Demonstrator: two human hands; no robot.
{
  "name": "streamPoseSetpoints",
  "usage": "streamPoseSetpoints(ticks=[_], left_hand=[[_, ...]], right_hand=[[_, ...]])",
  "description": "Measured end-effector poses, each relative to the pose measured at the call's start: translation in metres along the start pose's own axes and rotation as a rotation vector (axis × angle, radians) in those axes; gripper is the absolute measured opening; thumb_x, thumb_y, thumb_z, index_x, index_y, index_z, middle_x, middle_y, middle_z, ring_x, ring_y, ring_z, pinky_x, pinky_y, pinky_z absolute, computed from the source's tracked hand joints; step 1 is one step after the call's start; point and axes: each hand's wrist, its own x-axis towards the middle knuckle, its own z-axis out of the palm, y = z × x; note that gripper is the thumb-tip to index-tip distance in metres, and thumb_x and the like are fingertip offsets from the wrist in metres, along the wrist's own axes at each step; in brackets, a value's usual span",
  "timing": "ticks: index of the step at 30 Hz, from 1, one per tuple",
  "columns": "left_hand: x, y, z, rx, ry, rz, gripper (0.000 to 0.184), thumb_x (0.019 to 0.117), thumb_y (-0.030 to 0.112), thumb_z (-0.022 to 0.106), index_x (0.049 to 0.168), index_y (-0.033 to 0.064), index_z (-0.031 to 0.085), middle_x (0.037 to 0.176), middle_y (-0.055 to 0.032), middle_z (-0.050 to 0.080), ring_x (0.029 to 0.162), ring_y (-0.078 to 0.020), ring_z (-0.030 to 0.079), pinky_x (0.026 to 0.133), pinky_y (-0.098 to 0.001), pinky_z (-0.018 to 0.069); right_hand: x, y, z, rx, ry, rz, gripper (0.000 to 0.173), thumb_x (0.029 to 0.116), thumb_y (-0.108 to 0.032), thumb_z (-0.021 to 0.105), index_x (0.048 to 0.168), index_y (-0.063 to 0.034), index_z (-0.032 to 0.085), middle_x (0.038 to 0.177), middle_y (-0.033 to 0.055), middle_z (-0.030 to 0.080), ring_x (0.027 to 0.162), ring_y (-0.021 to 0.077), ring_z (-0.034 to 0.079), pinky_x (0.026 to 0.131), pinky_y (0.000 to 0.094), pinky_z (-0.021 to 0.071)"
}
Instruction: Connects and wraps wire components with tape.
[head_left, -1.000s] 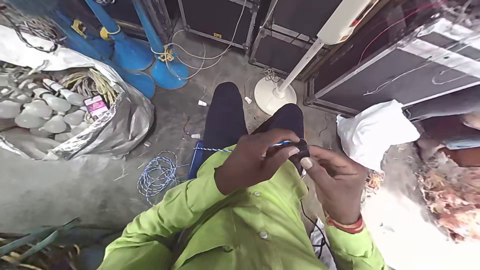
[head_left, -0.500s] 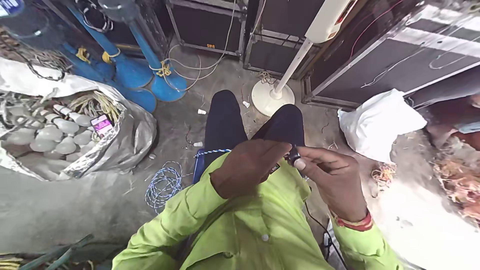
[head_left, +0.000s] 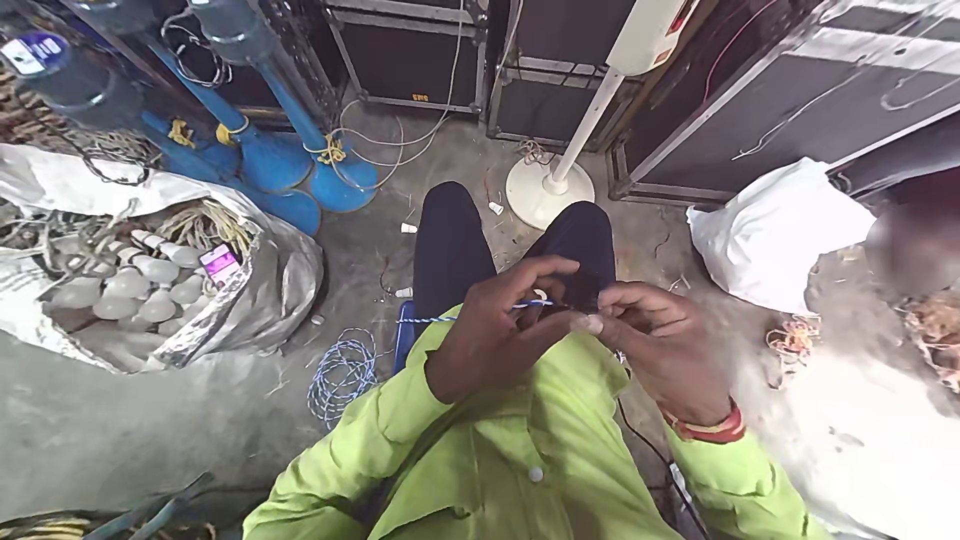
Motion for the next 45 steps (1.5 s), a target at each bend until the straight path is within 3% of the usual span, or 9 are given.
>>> streamPoseSetpoints(ticks=[9, 13, 15, 18, 23, 26, 30, 36, 45], left_hand=[[-0.003, 0.002, 0.006, 0.04, 0.078, 0.091, 0.037, 0.0881, -0.004, 0.073, 0.124, -0.0055, 0.064, 0.1, -0.0074, 0.072, 0.076, -0.0051, 0.064, 0.064, -0.0198, 0.0545], [-0.001, 0.005, 0.002, 0.023, 0.043, 0.069, 0.046, 0.0903, -0.006, 0.069, 0.134, -0.0062, 0.057, 0.101, -0.0084, 0.073, 0.083, -0.0094, 0.069, 0.07, -0.0242, 0.0598], [0.0, 0.006, 0.001, 0.064, -0.001, 0.068, 0.051, 0.0918, -0.004, 0.068, 0.141, -0.0056, 0.053, 0.101, -0.0073, 0.074, 0.082, -0.0085, 0.069, 0.07, -0.0246, 0.0601], [-0.002, 0.012, 0.0, 0.178, -0.086, 0.04, 0.059, 0.0939, -0.001, 0.067, 0.149, -0.0023, 0.047, 0.103, -0.0048, 0.075, 0.081, -0.0054, 0.067, 0.069, -0.0218, 0.0565], [-0.003, 0.015, -0.004, 0.232, -0.04, 0.041, 0.053, 0.0955, -0.001, 0.065, 0.146, -0.005, 0.049, 0.107, -0.0059, 0.076, 0.083, -0.0056, 0.069, 0.069, -0.021, 0.0573], [-0.002, 0.011, -0.001, 0.262, 0.038, 0.064, 0.033, 0.096, 0.004, 0.066, 0.128, -0.0034, 0.066, 0.109, -0.0084, 0.07, 0.078, -0.0047, 0.063, 0.064, -0.0183, 0.0547], [-0.005, 0.009, 0.006, 0.28, 0.045, 0.108, 0.014, 0.0954, 0.007, 0.068, 0.104, -0.0017, 0.075, 0.105, -0.0094, 0.066, 0.074, -0.0023, 0.059, 0.061, -0.0147, 0.0521], [-0.009, 0.012, 0.008, 0.396, -0.012, 0.195, 0.018, 0.0958, 0.005, 0.065, 0.106, -0.0047, 0.075, 0.108, -0.0141, 0.07, 0.096, -0.0122, 0.068, 0.085, -0.024, 0.0585], [-0.008, 0.007, 0.01, 0.452, -0.006, 0.21, 0.014, 0.0924, 0.0, 0.066, 0.1, -0.0063, 0.075, 0.105, -0.0156, 0.07, 0.088, -0.011, 0.068, 0.078, -0.0212, 0.0591]], right_hand=[[-0.002, 0.003, 0.002, -0.102, -0.004, -0.019, 0.01, 0.0893, -0.009, 0.077, 0.099, -0.0088, 0.075, 0.095, -0.0008, 0.072, 0.076, 0.0057, 0.066, 0.069, 0.0215, 0.0583], [0.0, 0.001, -0.002, -0.322, 0.115, -0.301, 0.014, 0.092, -0.016, 0.075, 0.106, -0.0123, 0.073, 0.101, -0.0041, 0.071, 0.077, 0.0031, 0.065, 0.066, 0.0191, 0.0571], [0.003, -0.001, -0.009, -0.514, 0.126, -0.398, 0.029, 0.0938, -0.026, 0.073, 0.12, -0.0135, 0.069, 0.116, -0.0031, 0.064, 0.091, 0.0033, 0.061, 0.075, 0.0195, 0.0549], [0.005, -0.004, -0.016, -0.647, -0.057, -0.373, 0.047, 0.1, -0.038, 0.064, 0.132, -0.004, 0.066, 0.14, 0.0113, 0.059, 0.13, 0.0237, 0.054, 0.108, 0.0421, 0.048], [0.003, 0.001, -0.012, -0.318, -0.13, -0.132, 0.028, 0.0936, -0.029, 0.075, 0.112, -0.0086, 0.071, 0.11, 0.0003, 0.069, 0.107, 0.014, 0.065, 0.092, 0.0319, 0.0577], [0.001, 0.005, -0.011, -0.109, -0.119, -0.04, 0.023, 0.0907, -0.023, 0.079, 0.108, -0.0119, 0.069, 0.104, -0.001, 0.07, 0.093, 0.0103, 0.068, 0.082, 0.0276, 0.0602], [-0.001, 0.01, -0.012, -0.052, -0.076, -0.039, 0.021, 0.0893, -0.019, 0.08, 0.106, -0.0134, 0.069, 0.107, -0.0002, 0.069, 0.099, 0.012, 0.068, 0.086, 0.0287, 0.0595], [-0.003, 0.009, -0.007, -0.199, -0.035, -0.078, 0.021, 0.083, -0.018, 0.085, 0.097, -0.0147, 0.069, 0.104, -0.0019, 0.07, 0.108, 0.0154, 0.066, 0.094, 0.0319, 0.0582], [-0.006, 0.012, -0.005, -0.246, 0.002, -0.076, 0.016, 0.0822, -0.017, 0.085, 0.095, -0.0123, 0.078, 0.106, -0.0001, 0.073, 0.109, 0.0159, 0.067, 0.094, 0.0306, 0.0575]])
